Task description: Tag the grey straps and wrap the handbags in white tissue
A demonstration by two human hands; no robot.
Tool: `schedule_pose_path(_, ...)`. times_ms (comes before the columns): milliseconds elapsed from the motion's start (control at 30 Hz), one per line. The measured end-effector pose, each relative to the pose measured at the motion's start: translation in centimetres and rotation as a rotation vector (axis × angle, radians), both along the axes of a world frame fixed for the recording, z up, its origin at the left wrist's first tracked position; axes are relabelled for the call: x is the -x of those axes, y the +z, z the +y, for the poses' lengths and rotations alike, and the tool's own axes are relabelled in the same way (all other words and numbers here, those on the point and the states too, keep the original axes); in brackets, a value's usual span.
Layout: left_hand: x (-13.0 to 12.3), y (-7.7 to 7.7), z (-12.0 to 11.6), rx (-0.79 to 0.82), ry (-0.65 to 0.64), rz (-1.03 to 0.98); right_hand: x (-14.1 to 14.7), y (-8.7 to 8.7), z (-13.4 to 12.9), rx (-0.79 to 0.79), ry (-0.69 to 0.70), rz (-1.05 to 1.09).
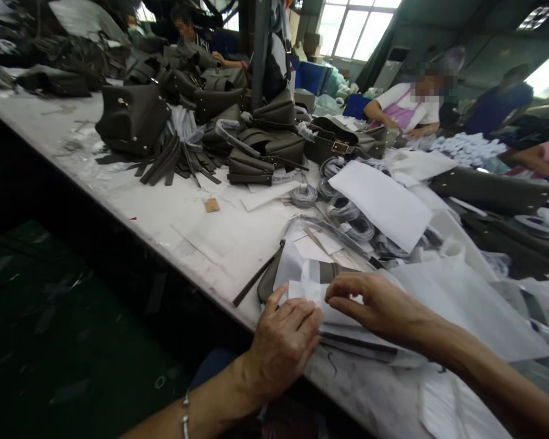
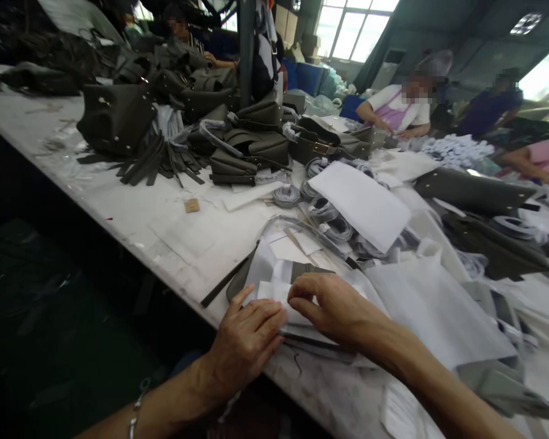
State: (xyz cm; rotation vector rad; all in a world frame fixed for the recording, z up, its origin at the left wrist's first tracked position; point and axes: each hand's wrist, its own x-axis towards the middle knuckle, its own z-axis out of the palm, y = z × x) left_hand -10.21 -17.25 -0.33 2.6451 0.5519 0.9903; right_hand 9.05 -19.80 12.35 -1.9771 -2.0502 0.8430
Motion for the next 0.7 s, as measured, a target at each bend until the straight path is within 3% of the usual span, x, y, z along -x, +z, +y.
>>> schedule_pose_path(333, -0.1, 0.3, 0.2, -0.05, 0.04, 0.003, 0.7, -2.7, 6.0, 0.292, 0.2, -0.207)
schedule_pose_path(567, -0.1, -0.2, 0.0, -0.068, 0.055, 0.02, 2.5, -1.9, 9.0, 0.449, 0.347, -0.439)
schedule_pose_path(700, -0.1, -0.1, 0.1, -0.062, 0.06, 0.021, 3.3, -1.8, 9.9, 0.457, 0.439, -0.538)
